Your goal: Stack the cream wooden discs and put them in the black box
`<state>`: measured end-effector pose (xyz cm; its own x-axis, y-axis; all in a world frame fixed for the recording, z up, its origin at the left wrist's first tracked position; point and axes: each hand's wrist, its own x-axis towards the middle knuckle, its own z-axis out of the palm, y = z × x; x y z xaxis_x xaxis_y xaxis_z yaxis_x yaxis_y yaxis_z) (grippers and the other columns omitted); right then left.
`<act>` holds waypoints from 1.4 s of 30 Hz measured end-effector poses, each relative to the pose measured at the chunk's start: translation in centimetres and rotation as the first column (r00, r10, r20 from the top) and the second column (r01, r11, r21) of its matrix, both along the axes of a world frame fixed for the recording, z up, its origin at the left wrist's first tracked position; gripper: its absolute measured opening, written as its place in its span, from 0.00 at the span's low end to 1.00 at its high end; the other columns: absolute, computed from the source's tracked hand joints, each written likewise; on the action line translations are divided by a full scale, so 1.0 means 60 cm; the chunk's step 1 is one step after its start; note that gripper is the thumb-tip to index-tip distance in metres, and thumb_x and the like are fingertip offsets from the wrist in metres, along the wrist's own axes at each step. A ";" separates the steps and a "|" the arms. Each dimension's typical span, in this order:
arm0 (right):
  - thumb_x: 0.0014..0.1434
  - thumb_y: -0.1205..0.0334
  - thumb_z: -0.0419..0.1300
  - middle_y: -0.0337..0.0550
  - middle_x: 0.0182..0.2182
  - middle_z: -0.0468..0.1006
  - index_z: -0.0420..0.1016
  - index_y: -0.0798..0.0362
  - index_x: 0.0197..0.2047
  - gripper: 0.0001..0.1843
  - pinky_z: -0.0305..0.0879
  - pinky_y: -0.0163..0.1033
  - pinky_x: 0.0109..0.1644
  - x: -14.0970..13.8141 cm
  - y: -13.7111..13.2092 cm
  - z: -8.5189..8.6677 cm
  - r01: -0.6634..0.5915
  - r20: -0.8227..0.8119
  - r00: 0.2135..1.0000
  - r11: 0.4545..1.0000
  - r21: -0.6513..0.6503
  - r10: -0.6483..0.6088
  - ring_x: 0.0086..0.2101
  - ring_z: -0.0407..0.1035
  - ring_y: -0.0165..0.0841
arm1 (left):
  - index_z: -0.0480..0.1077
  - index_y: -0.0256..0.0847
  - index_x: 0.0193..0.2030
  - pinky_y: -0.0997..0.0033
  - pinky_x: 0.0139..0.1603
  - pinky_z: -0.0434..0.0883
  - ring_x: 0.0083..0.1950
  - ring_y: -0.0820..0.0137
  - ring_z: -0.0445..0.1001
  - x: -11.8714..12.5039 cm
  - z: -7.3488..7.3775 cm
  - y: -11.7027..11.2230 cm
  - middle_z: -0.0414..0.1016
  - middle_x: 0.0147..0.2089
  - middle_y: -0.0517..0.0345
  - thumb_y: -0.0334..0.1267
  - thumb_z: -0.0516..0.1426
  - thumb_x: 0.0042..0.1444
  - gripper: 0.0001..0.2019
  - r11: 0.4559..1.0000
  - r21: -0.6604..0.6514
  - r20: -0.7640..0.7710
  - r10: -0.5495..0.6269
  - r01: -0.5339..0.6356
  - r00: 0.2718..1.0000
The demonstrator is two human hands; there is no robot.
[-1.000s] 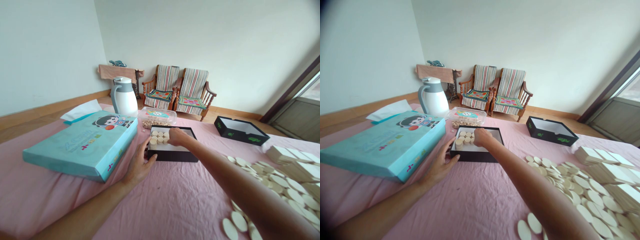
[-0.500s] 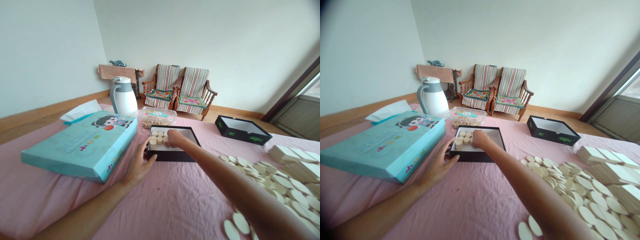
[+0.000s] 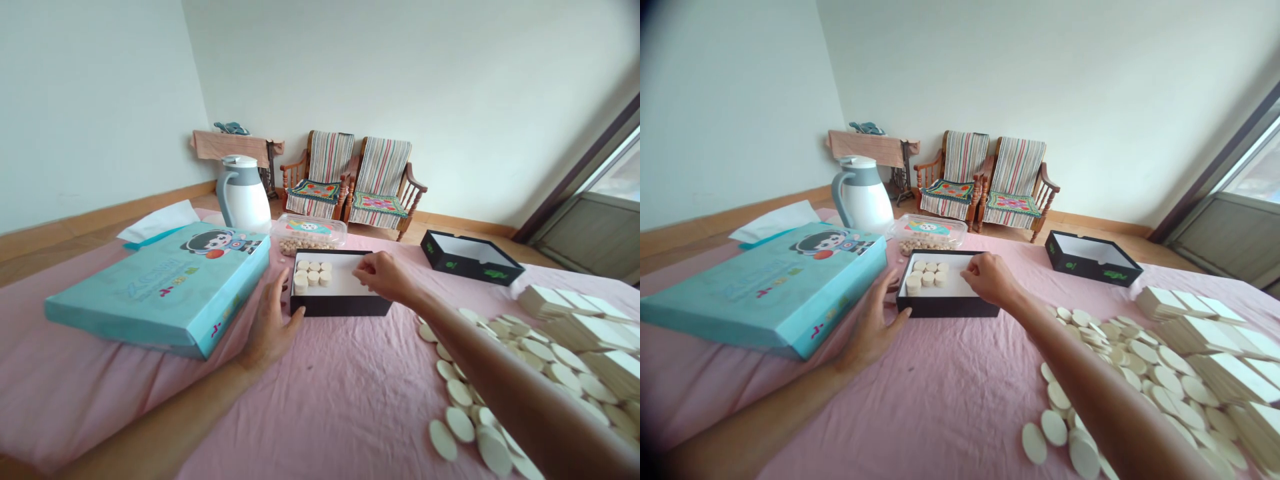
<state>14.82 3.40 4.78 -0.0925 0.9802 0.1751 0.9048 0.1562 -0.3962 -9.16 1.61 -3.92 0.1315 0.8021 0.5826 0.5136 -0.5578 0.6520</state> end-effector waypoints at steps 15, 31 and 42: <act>0.55 0.50 0.55 0.42 0.23 0.78 0.75 0.54 0.33 0.15 0.63 0.35 0.26 0.236 -0.237 -0.088 0.454 -0.313 0.871 0.864 0.216 -0.379 0.23 0.72 0.33 | 0.66 0.38 0.47 0.64 0.50 0.71 0.47 0.66 0.71 0.064 0.058 -0.098 0.72 0.43 0.51 0.29 0.51 0.59 0.10 0.795 0.083 -0.546 -0.468 0.601 0.695; 0.57 0.55 0.54 0.38 0.19 0.74 0.76 0.54 0.31 0.14 0.56 0.32 0.27 0.251 -0.249 -0.095 0.460 -0.267 0.884 0.815 0.353 -0.383 0.21 0.66 0.28 | 0.70 0.39 0.39 0.67 0.40 0.68 0.40 0.66 0.68 0.241 0.053 -0.169 0.69 0.37 0.56 0.43 0.64 0.45 0.16 0.668 -0.356 -0.431 -0.738 0.653 0.520; 0.58 0.55 0.54 0.36 0.20 0.73 0.74 0.53 0.31 0.12 0.56 0.32 0.27 0.244 -0.250 -0.098 0.424 -0.293 0.895 0.848 0.318 -0.337 0.21 0.64 0.27 | 0.69 0.38 0.43 0.69 0.42 0.69 0.40 0.69 0.69 0.256 0.069 -0.150 0.71 0.41 0.54 0.30 0.58 0.49 0.13 0.617 -0.347 -0.327 -0.786 0.707 0.525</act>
<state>29.46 -11.59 -1.08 0.3574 0.7907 0.4970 0.8197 -0.0106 -0.5727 6.23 -7.40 0.22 0.9119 0.3630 0.1914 0.1844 -0.7793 0.5989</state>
